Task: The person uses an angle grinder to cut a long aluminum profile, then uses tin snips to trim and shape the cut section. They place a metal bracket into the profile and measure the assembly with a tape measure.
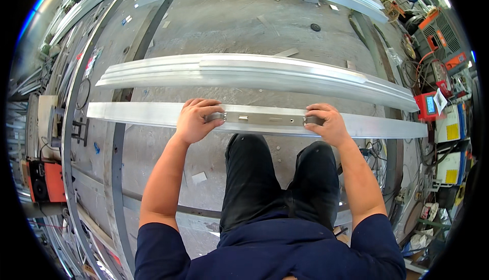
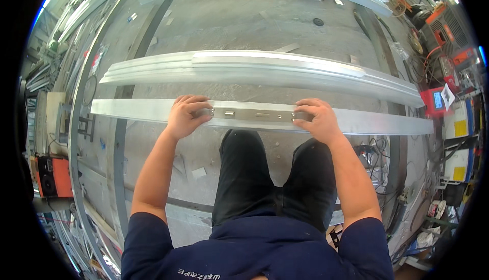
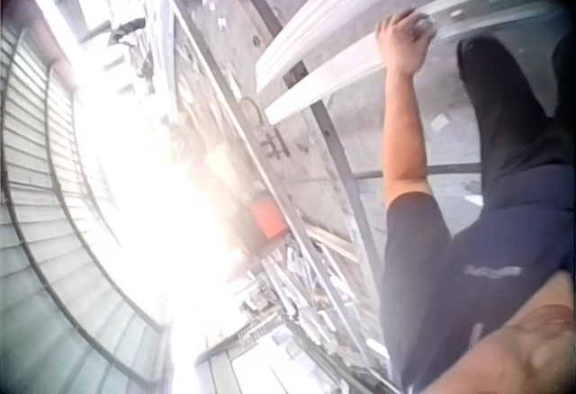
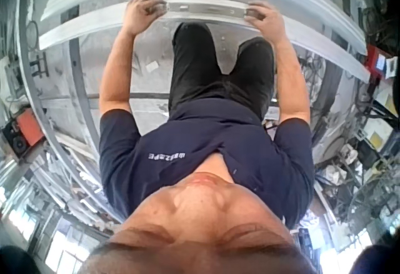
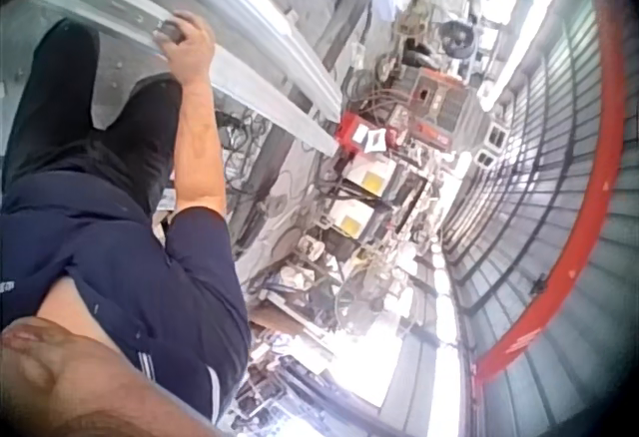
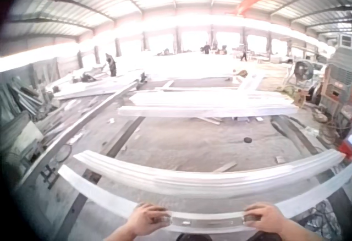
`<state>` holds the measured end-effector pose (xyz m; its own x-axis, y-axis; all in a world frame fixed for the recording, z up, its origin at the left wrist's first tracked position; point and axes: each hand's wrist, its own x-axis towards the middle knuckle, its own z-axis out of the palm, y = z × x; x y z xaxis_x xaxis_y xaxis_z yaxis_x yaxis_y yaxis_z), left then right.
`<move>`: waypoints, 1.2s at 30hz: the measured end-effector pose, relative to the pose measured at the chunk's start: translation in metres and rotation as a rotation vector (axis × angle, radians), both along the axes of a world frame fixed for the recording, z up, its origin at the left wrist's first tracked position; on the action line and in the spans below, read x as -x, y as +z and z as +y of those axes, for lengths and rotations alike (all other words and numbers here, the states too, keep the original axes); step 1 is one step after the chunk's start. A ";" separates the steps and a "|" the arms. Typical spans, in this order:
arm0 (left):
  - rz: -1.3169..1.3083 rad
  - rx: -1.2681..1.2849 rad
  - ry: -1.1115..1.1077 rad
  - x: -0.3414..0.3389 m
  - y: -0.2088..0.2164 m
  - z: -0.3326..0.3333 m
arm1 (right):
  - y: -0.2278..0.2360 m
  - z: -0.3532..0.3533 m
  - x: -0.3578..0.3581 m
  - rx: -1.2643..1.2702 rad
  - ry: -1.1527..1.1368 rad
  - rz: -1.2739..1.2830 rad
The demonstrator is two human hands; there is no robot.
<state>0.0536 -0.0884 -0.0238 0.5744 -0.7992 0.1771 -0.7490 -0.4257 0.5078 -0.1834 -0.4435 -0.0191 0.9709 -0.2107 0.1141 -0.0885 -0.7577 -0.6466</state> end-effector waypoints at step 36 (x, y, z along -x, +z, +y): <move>0.031 0.026 0.009 -0.004 -0.004 -0.001 | -0.002 0.000 0.002 0.026 -0.009 0.026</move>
